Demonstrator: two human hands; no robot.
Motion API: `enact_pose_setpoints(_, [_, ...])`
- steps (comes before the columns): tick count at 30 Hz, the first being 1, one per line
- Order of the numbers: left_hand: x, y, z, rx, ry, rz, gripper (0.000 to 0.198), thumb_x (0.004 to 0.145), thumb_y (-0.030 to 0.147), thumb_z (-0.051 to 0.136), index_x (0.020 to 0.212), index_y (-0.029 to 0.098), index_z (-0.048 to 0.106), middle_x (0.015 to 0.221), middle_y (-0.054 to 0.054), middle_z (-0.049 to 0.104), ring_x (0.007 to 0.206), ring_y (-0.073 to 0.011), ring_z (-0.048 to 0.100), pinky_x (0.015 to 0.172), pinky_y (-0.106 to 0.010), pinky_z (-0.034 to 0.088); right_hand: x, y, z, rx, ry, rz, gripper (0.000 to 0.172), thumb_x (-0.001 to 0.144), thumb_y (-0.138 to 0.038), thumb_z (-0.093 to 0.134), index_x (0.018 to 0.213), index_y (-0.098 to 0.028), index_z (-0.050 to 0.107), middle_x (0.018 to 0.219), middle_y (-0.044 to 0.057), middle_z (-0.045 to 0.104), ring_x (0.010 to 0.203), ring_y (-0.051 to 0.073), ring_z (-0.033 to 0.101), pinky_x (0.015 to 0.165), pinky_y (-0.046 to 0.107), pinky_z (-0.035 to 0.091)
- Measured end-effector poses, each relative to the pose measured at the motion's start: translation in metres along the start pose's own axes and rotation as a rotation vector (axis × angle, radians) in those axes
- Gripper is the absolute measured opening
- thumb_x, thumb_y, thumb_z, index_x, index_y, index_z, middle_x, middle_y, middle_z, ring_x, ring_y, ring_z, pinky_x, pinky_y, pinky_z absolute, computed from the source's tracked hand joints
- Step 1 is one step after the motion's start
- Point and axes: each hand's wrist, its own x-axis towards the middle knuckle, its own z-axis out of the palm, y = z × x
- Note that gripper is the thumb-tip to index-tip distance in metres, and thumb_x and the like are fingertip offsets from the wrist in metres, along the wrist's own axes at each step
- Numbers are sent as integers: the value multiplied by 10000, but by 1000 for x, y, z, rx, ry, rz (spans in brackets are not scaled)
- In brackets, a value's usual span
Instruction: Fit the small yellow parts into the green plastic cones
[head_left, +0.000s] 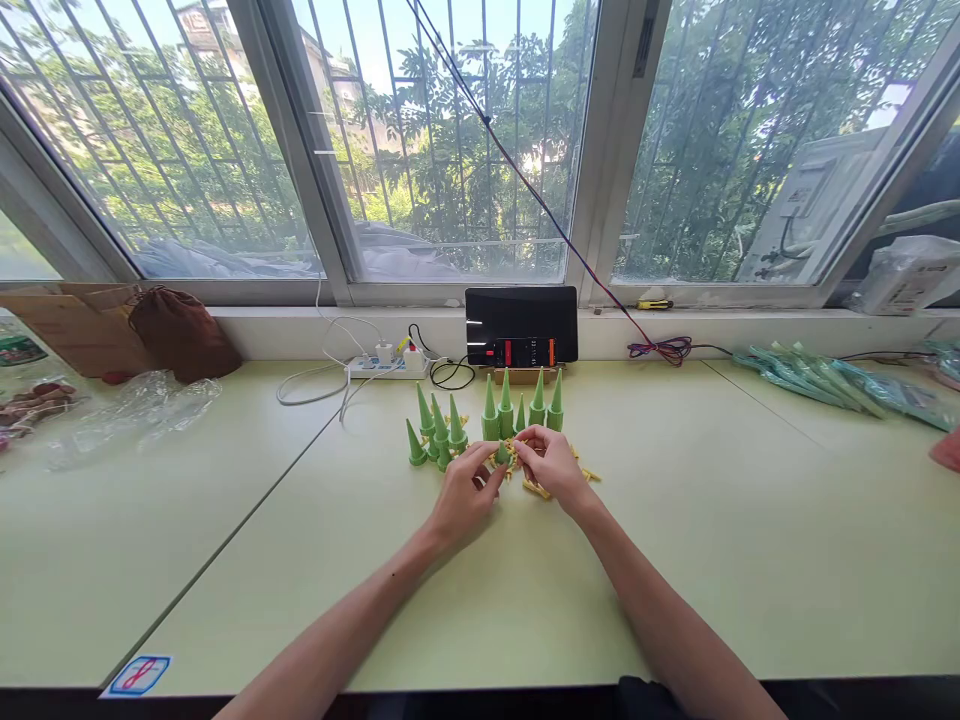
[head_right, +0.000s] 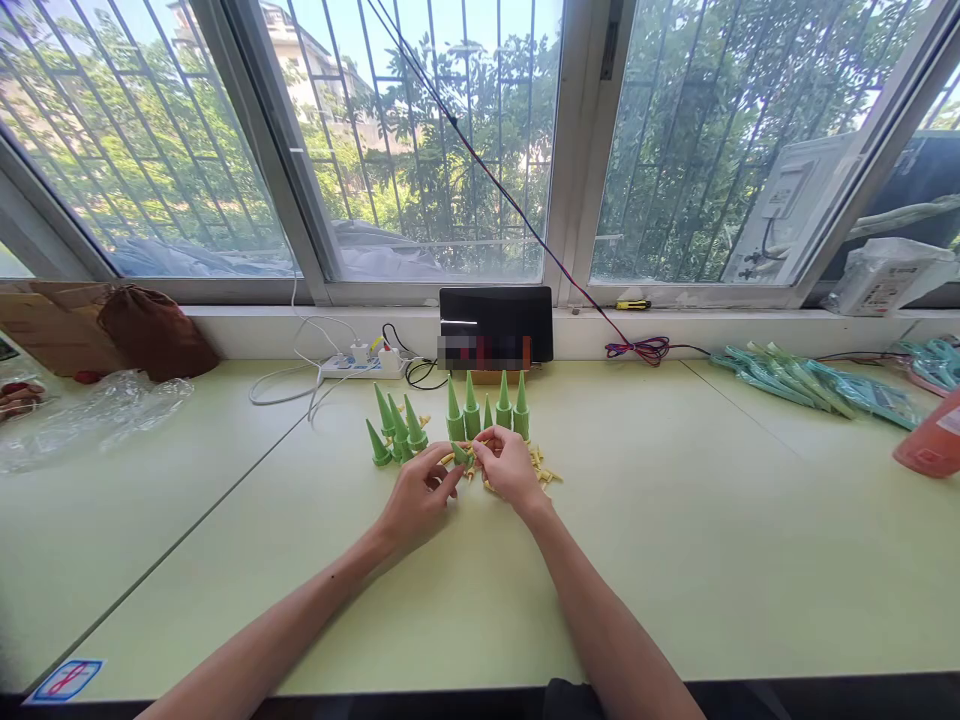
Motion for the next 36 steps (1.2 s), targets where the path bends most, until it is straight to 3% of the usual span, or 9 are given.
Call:
enact_pose_setpoints(4, [0,1,0,-36,52,-63,300,883,365,530,1111,183,595,976,-71,652,517,-78,556,491,-203,444,2,5,-1,-57,44,-49,221,778,-408,609,787,-193,559,590,-21,547,413,102,451,392,236,366])
enact_pose_setpoints(8, [0,-1,-1,-14,132,-90,260,879,419,528,923,174,603,789,-21,645,481,-80,520,475,-201,401,2,7,-2,-90,60,-82,217,789,-411,600,794,-196,568,629,-4,567,446,112,478,427,244,388])
enact_pose_setpoints(13, [0,-8,2,-32,62,-124,419,917,483,437,704,156,588,580,20,550,418,-78,487,445,-205,374,0,4,-1,-90,26,-100,208,805,-408,590,815,-201,570,622,-12,547,443,108,464,426,237,373])
enact_pose_setpoints(20, [1,-17,8,-231,18,-248,530,901,559,428,673,126,630,531,7,569,337,-81,480,358,-203,345,-2,-1,1,-115,-10,-111,188,802,-388,580,813,-201,579,621,-18,553,453,106,464,431,232,368])
enact_pose_setpoints(36, [0,-17,4,-213,-19,-248,526,887,561,453,669,126,650,548,-17,619,356,-96,511,374,-205,368,-3,-4,0,-187,-17,-106,207,786,-400,577,786,-195,603,608,-12,556,458,118,489,436,238,368])
